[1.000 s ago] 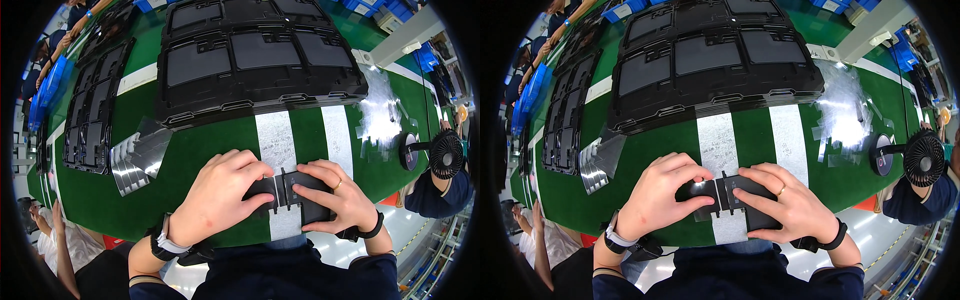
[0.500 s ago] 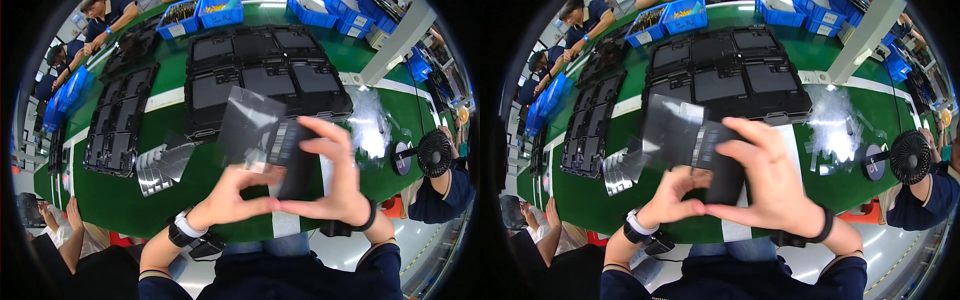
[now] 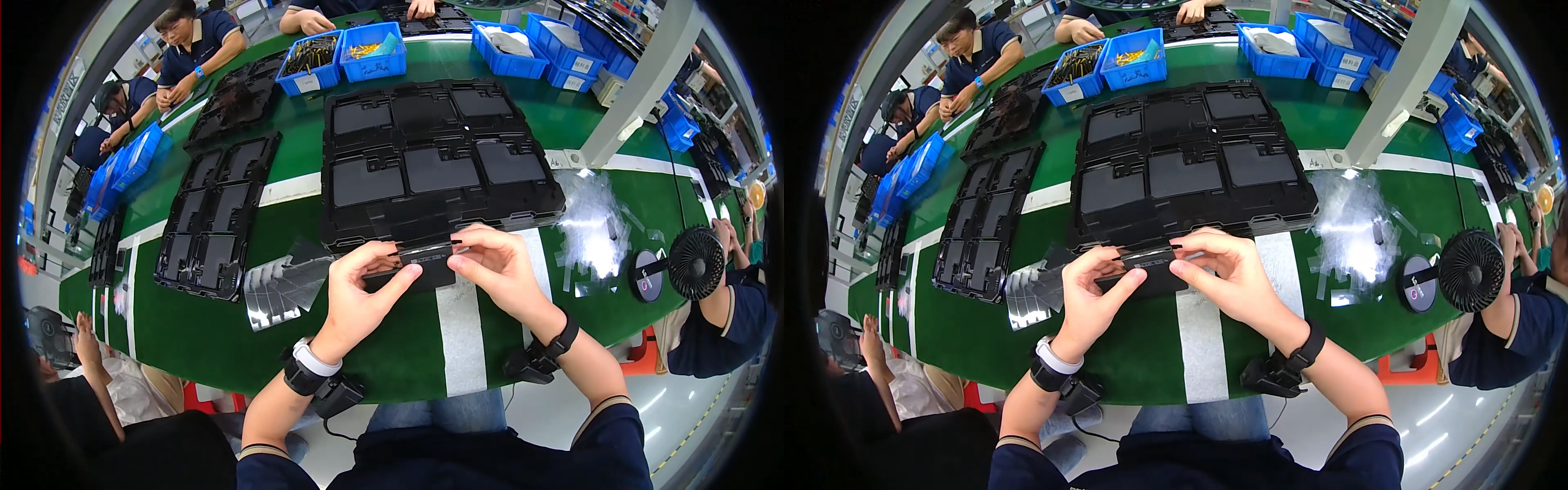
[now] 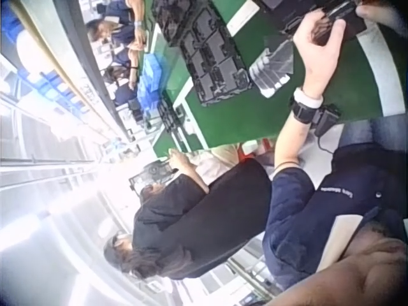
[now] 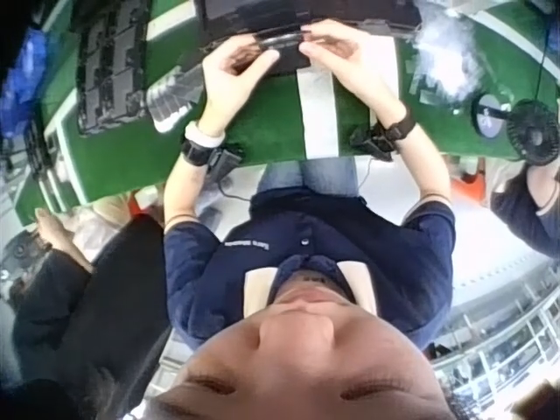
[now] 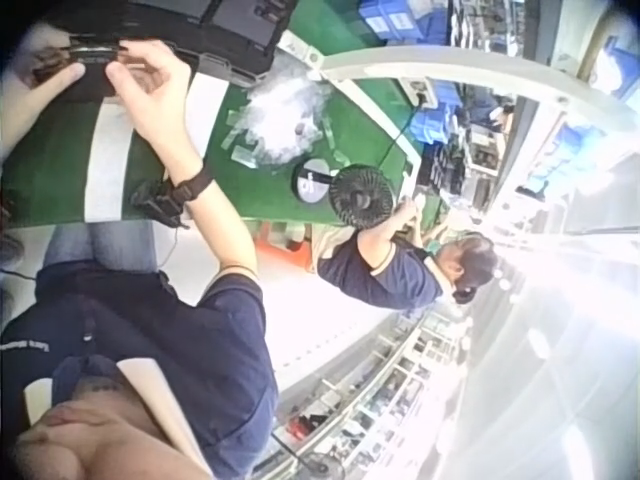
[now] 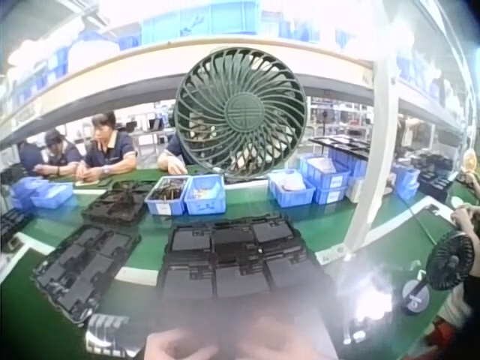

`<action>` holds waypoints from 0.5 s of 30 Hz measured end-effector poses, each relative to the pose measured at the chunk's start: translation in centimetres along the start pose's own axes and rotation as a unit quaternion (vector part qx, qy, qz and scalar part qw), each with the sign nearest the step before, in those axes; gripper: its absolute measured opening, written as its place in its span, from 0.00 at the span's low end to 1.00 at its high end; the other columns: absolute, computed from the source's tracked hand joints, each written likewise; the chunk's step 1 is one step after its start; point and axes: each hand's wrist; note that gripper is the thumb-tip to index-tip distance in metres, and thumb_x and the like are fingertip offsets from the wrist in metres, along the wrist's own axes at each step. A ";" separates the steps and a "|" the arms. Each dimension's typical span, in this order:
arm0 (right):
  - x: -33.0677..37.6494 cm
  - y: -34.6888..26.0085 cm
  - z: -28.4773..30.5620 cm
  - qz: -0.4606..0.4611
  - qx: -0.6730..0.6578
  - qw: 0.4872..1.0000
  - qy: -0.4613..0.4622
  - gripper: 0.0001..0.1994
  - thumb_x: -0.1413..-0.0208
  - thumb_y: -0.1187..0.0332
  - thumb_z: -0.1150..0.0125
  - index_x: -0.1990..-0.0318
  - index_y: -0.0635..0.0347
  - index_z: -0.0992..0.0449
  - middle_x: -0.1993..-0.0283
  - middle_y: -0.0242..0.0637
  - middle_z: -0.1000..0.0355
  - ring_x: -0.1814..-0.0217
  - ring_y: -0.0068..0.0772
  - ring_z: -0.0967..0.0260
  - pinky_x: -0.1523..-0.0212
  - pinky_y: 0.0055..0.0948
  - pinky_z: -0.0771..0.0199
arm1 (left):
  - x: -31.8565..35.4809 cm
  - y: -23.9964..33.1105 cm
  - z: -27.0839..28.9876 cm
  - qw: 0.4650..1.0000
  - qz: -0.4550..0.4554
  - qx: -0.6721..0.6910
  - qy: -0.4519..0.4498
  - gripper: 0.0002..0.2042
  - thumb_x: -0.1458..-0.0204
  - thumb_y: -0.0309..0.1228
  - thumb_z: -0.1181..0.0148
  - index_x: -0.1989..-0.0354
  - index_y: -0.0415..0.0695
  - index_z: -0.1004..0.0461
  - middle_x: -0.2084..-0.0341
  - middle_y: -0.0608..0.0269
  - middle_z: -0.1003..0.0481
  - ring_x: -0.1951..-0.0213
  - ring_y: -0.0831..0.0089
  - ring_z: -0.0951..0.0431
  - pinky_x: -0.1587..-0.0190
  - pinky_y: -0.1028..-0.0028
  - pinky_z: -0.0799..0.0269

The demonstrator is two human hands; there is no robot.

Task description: The recorder is assembling small black plastic electronic components by attaching a clear plastic film or sticker.

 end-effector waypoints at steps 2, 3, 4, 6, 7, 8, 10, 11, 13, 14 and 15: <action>0.0 -0.4 0.0 -0.080 -0.074 0.994 0.020 0.08 0.47 0.76 0.43 0.59 0.66 0.27 0.64 0.32 0.30 0.61 0.20 0.32 0.60 0.21 0.29 | 0.0 0.1 0.0 1.000 -0.001 0.001 -0.003 0.11 0.58 0.19 0.35 0.67 0.37 0.30 0.70 0.61 0.24 0.67 0.77 0.23 0.61 0.79 0.28; 0.0 -0.3 0.1 -0.080 -0.074 0.994 0.021 0.08 0.47 0.76 0.43 0.59 0.66 0.27 0.64 0.32 0.30 0.61 0.20 0.32 0.60 0.21 0.29 | 0.0 0.1 0.0 1.000 -0.001 0.001 -0.004 0.11 0.58 0.19 0.35 0.67 0.37 0.30 0.70 0.61 0.24 0.67 0.77 0.23 0.61 0.79 0.28; 0.0 -0.2 0.4 -0.085 -0.089 0.992 0.020 0.06 0.47 0.76 0.43 0.61 0.66 0.27 0.64 0.32 0.30 0.61 0.20 0.32 0.60 0.20 0.29 | 0.0 0.1 0.0 1.000 0.002 0.001 -0.008 0.11 0.58 0.19 0.35 0.67 0.37 0.30 0.71 0.62 0.24 0.67 0.77 0.23 0.62 0.79 0.28; 0.0 -0.2 0.4 -0.091 -0.104 0.990 0.021 0.04 0.46 0.76 0.43 0.64 0.66 0.27 0.63 0.32 0.30 0.61 0.20 0.32 0.59 0.20 0.29 | 0.0 0.1 0.0 1.000 0.006 0.001 -0.014 0.11 0.58 0.19 0.35 0.67 0.37 0.30 0.71 0.62 0.24 0.68 0.78 0.23 0.63 0.79 0.28; 0.0 -0.2 0.2 -0.079 -0.079 0.993 0.032 0.03 0.46 0.76 0.43 0.65 0.66 0.27 0.63 0.33 0.29 0.60 0.20 0.32 0.59 0.20 0.30 | 0.1 0.1 0.0 1.000 0.000 -0.020 -0.013 0.11 0.58 0.19 0.35 0.67 0.36 0.30 0.72 0.62 0.24 0.68 0.78 0.23 0.63 0.79 0.28; 0.0 -0.1 0.0 -0.068 -0.054 0.995 0.043 0.03 0.47 0.76 0.43 0.66 0.66 0.27 0.63 0.33 0.29 0.60 0.20 0.32 0.58 0.20 0.30 | 0.2 0.0 0.1 0.999 -0.006 -0.041 -0.013 0.11 0.58 0.19 0.35 0.67 0.36 0.30 0.72 0.62 0.24 0.69 0.79 0.23 0.64 0.80 0.27; 0.3 -0.1 -0.5 -0.029 -0.010 0.998 0.054 0.03 0.46 0.76 0.43 0.66 0.66 0.27 0.63 0.34 0.29 0.60 0.20 0.32 0.58 0.21 0.31 | 0.3 0.6 -0.3 0.998 -0.003 -0.064 -0.005 0.11 0.58 0.19 0.35 0.67 0.37 0.30 0.72 0.62 0.24 0.70 0.79 0.23 0.65 0.81 0.28; 0.5 -0.1 -0.6 0.011 0.034 0.997 0.065 0.03 0.46 0.76 0.44 0.66 0.65 0.26 0.62 0.34 0.28 0.59 0.20 0.32 0.57 0.21 0.31 | 0.4 0.8 -0.4 0.996 -0.001 -0.087 0.002 0.11 0.58 0.19 0.35 0.67 0.37 0.30 0.73 0.62 0.24 0.70 0.80 0.23 0.67 0.83 0.28; 0.4 0.2 -0.5 0.012 0.009 0.998 0.060 0.03 0.47 0.76 0.43 0.66 0.65 0.25 0.62 0.34 0.28 0.60 0.20 0.31 0.57 0.21 0.31 | 0.4 0.8 -0.2 0.997 -0.002 -0.079 -0.005 0.11 0.58 0.19 0.35 0.67 0.36 0.30 0.73 0.62 0.24 0.71 0.81 0.24 0.69 0.84 0.29; 0.4 0.3 -0.3 0.014 -0.016 0.998 0.055 0.03 0.48 0.77 0.42 0.66 0.65 0.25 0.62 0.34 0.28 0.60 0.19 0.31 0.58 0.21 0.31 | 0.3 0.8 -0.1 0.997 -0.003 -0.072 -0.013 0.11 0.58 0.19 0.35 0.67 0.36 0.29 0.73 0.62 0.24 0.71 0.81 0.24 0.70 0.86 0.30; 0.3 0.4 0.1 0.013 -0.016 0.998 0.055 0.03 0.48 0.77 0.42 0.66 0.65 0.25 0.62 0.34 0.28 0.60 0.19 0.31 0.58 0.21 0.31 | 0.3 0.8 -0.1 0.997 -0.003 -0.072 -0.014 0.11 0.58 0.19 0.35 0.67 0.36 0.29 0.73 0.62 0.24 0.71 0.81 0.24 0.70 0.86 0.30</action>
Point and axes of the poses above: each hand's wrist, its own x-axis away from the middle knuckle, its own z-axis out of the back of the hand, y = z × x
